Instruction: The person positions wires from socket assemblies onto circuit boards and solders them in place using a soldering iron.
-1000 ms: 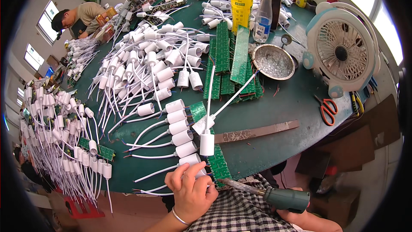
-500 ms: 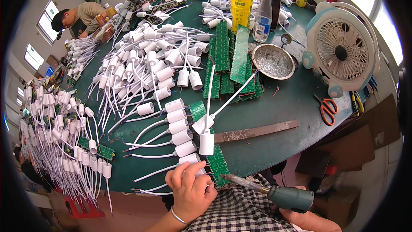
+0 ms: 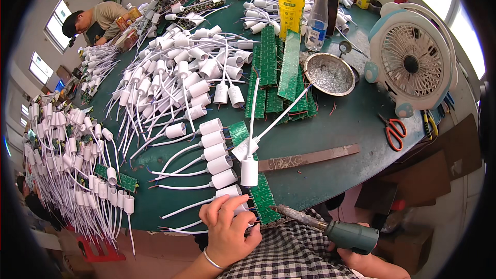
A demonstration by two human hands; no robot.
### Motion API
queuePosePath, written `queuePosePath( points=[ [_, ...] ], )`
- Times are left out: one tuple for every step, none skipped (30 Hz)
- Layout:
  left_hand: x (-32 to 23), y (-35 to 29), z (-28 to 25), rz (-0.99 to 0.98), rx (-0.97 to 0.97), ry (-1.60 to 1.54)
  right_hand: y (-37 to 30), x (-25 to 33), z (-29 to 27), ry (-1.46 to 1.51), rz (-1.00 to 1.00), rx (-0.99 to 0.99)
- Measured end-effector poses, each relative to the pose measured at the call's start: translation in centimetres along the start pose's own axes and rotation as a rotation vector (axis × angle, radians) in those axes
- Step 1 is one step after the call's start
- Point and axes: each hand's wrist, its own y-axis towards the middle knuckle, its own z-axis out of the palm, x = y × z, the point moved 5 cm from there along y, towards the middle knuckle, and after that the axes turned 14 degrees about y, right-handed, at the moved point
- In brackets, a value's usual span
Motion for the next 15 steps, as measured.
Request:
queuePosePath(
  points=[
    [0.2,-0.1,0.0,0.009,0.006,-0.038,0.1,-0.1,-0.1,-0.023,-0.017,0.026],
    [0.3,-0.2,0.0,0.018,0.012,-0.076,0.2,0.0,-0.1,-0.047,-0.034,0.051],
    [0.4,-0.2,0.0,0.019,0.013,-0.077,0.1,-0.1,-0.1,-0.046,-0.033,0.05],
    [0.5,-0.2,0.0,0.014,0.018,-0.105,-0.1,-0.2,-0.2,-0.038,-0.013,0.027],
    [0.6,-0.3,0.0,0.008,0.022,-0.134,-0.3,-0.3,-0.3,-0.029,0.007,0.005],
    [0.6,-0.3,0.1,0.008,0.023,-0.135,-0.6,-0.3,-0.2,-0.03,0.007,0.005],
    [0.6,-0.3,0.1,0.01,0.016,-0.117,-0.9,-0.5,-0.2,-0.017,0.037,-0.026],
    [0.5,-0.2,0.1,0.013,0.01,-0.098,-1.1,-0.7,-0.3,-0.003,0.066,-0.056],
    [0.5,-0.2,0.1,0.013,0.01,-0.098,-1.0,-0.5,-0.4,-0.003,0.066,-0.056],
    [0.3,-0.2,-0.1,0.046,-0.006,-0.047,-0.7,-0.3,-0.4,0.007,0.076,-0.022],
    [0.0,-0.2,-0.2,0.08,-0.023,0.003,-0.6,-0.2,-0.3,0.016,0.085,0.011],
    [0.1,-0.2,-0.2,0.08,-0.023,0.002,-0.7,-0.3,-0.3,0.016,0.085,0.011],
    [0.1,-0.3,-0.2,0.086,-0.038,0.014,-0.7,-0.4,-0.3,0.014,0.082,-0.003],
    [0.2,-0.3,-0.3,0.092,-0.052,0.026,-0.8,-0.4,-0.3,0.013,0.078,-0.017],
    [0.2,-0.3,-0.3,0.093,-0.053,0.026,-0.7,-0.4,-0.2,0.013,0.078,-0.017]
  ],
)
